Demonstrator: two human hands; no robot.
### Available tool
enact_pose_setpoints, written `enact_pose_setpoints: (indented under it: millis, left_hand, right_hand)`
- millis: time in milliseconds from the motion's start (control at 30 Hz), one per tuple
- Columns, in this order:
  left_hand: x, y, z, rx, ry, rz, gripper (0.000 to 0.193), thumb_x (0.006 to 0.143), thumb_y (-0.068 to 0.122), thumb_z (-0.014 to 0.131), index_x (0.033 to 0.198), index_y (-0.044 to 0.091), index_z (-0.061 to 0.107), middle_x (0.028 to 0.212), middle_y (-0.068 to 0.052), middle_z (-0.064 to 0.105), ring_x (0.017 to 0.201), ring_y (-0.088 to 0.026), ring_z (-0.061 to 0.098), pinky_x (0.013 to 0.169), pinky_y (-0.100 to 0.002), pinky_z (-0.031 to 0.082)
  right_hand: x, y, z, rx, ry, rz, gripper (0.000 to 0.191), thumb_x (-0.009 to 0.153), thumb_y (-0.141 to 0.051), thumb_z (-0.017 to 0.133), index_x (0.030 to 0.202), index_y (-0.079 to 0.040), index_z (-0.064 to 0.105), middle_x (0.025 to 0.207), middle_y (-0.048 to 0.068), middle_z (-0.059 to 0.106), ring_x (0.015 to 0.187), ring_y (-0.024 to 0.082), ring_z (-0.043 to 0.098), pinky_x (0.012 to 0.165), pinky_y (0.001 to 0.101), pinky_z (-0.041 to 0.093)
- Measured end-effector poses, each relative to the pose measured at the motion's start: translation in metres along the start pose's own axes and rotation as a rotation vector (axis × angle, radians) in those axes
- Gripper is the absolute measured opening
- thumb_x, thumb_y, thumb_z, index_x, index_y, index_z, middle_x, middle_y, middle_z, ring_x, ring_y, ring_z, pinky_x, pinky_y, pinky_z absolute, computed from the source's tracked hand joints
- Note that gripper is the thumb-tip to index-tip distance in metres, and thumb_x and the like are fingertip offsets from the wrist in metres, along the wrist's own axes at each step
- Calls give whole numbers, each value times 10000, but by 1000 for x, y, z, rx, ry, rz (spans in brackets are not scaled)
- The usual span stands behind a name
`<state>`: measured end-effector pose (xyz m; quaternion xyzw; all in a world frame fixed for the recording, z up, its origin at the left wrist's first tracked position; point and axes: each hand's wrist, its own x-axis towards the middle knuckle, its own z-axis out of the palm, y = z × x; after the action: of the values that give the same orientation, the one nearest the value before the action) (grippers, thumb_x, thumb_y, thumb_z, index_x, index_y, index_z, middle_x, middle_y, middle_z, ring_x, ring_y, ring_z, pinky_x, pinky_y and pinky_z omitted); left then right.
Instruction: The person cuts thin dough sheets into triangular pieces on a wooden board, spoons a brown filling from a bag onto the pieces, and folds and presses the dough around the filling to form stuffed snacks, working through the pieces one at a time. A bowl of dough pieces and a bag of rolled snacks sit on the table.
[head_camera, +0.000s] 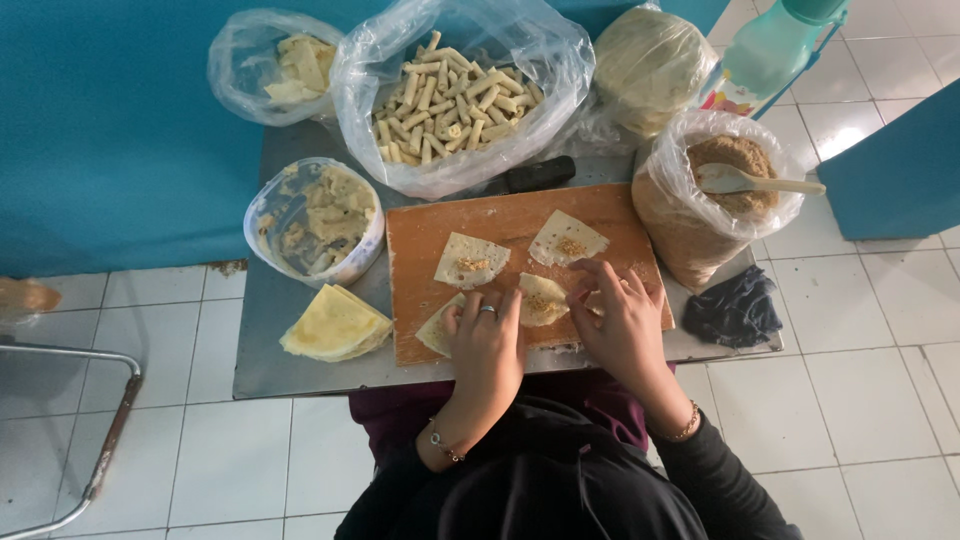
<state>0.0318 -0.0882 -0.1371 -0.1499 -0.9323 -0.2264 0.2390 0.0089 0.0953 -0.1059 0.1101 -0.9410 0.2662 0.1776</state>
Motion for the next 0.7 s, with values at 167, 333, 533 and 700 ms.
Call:
enact_pose_setpoints:
  millis: [167, 333, 533, 700]
  left_hand:
    - [10, 3, 1, -141, 54, -32, 437, 859, 37, 694, 1281, 47, 584, 963, -160, 655, 1100, -371, 636, 953, -506, 437]
    - [20, 3, -1, -326, 1, -87, 382, 878, -27, 642, 1242, 43, 546, 920, -134, 674, 773, -300, 651, 854, -458, 488]
    - [17, 5, -2, -389, 1, -82, 409, 853, -49, 659, 1233, 45, 541, 839, -108, 649, 657, -267, 622, 745, -428, 475]
    - [14, 6, -2, -385, -38, -132, 432, 851, -28, 693, 1252, 65, 561, 715, -81, 626, 648, -271, 629, 781, -426, 475]
  right_hand:
    - [-1, 0, -3, 43, -17, 10, 399, 846, -165, 719, 1232, -175, 620, 892, -102, 729, 1012, 188, 670, 872, 434, 384]
    - [-2, -1, -2, 24, -44, 22, 439, 823, -158, 726, 1249, -178, 624, 894, -102, 735, 997, 191, 669, 871, 434, 384]
    - [-6, -1, -7, 55, -59, 20, 439, 838, -184, 726, 1264, -180, 618, 914, -89, 727, 1014, 170, 669, 888, 424, 378]
    - [-12, -4, -9, 48, -42, 0, 451, 833, -165, 726, 1271, -164, 615, 911, -77, 722, 1055, 174, 666, 941, 420, 361]
